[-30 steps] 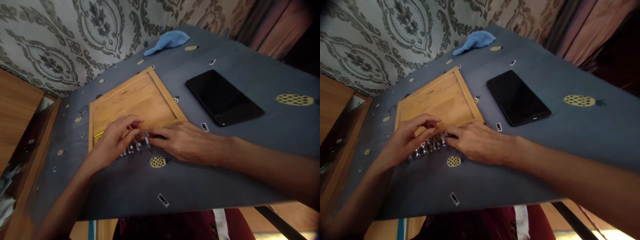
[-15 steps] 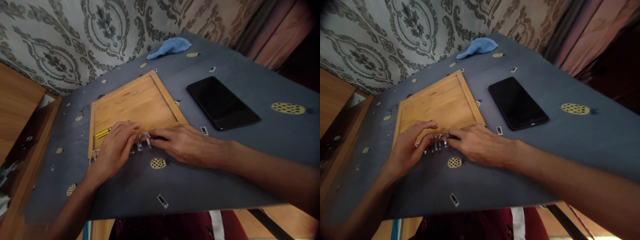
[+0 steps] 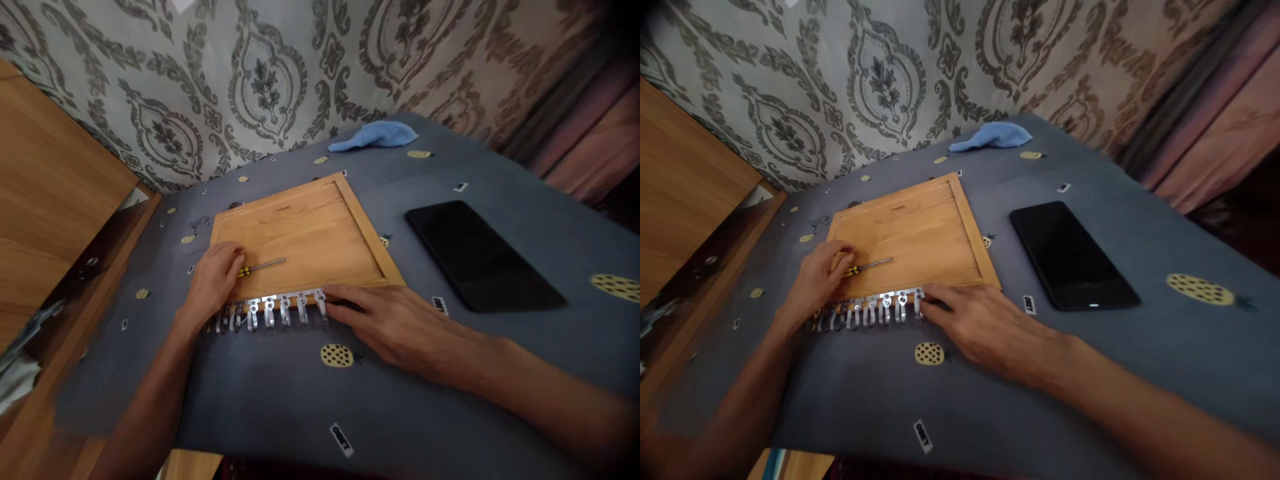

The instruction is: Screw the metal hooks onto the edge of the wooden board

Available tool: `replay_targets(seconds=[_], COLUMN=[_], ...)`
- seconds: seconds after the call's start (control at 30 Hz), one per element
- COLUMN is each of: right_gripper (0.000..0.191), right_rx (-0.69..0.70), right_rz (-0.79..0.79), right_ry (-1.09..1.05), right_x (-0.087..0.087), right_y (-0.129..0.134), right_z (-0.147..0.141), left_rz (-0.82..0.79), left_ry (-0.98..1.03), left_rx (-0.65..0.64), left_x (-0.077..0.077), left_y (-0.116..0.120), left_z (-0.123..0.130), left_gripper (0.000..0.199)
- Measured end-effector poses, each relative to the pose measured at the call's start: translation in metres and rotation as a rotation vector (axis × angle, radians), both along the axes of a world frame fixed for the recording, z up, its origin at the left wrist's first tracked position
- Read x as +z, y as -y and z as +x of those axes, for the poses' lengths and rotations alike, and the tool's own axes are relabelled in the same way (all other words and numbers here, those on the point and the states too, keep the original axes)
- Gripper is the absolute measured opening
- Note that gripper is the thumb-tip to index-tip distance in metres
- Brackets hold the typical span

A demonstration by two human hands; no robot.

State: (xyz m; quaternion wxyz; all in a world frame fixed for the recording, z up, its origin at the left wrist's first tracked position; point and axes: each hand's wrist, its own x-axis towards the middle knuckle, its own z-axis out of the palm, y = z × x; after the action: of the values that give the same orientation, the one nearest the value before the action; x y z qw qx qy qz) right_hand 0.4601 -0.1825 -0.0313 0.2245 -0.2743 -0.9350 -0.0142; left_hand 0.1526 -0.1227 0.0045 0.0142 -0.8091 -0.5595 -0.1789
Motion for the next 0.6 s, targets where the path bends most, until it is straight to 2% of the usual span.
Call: replay_targets(seconds=[0.37, 0.6], right_gripper=[0.035, 0.042], right_rx=[0.004, 0.016], right_rz=[0.039, 0.011], right_ry=[-0.036, -0.056], right_x=[-0.005, -0.010], right_y=[-0.001, 0.000], right_z=[0.000, 0.002], left_rz=[-0.089, -0.246], left_ry=[0.011, 0.108], left_rx=[-0.009, -0.050], left_x=[-0.004, 0.012], left_y=[-0.004, 0.000], left_z=[0.000, -0.005], left_gripper=[0.028, 0.031])
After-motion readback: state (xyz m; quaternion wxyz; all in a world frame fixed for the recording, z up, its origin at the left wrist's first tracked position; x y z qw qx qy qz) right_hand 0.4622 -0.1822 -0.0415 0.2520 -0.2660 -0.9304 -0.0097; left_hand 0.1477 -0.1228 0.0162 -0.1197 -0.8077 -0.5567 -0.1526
